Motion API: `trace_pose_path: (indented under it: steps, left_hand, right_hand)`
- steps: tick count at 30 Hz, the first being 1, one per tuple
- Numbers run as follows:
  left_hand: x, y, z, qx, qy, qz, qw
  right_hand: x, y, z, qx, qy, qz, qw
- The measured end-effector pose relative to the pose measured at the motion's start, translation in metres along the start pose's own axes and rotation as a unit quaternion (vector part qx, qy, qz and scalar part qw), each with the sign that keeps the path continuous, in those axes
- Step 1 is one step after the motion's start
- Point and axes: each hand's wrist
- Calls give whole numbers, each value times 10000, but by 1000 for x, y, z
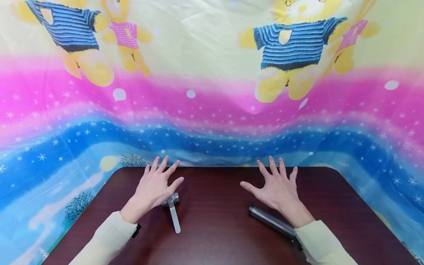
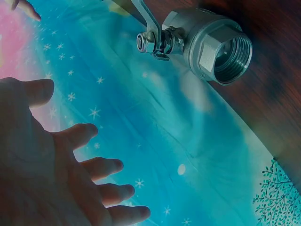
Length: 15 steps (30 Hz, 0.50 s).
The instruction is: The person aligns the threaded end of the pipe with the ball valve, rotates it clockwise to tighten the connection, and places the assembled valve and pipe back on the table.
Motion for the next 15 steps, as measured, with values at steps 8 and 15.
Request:
trace_pose_path:
  steps: [8, 15]
  left_hand:
    - [0, -1, -1, -16, 39, 22, 10000]
    - [2, -4, -1, -31, 35, 5, 10000]
  right_hand:
    - [1, 0, -2, 7, -68, -47, 10000]
    - [-1, -4, -4, 6, -54, -63, 10000]
Point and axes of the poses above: each hand's wrist, its own y-axis towards the middle knuckle, its own z-axis out of the palm, x = y × z, and after that the axes turned 6 degrees about y, right-handed
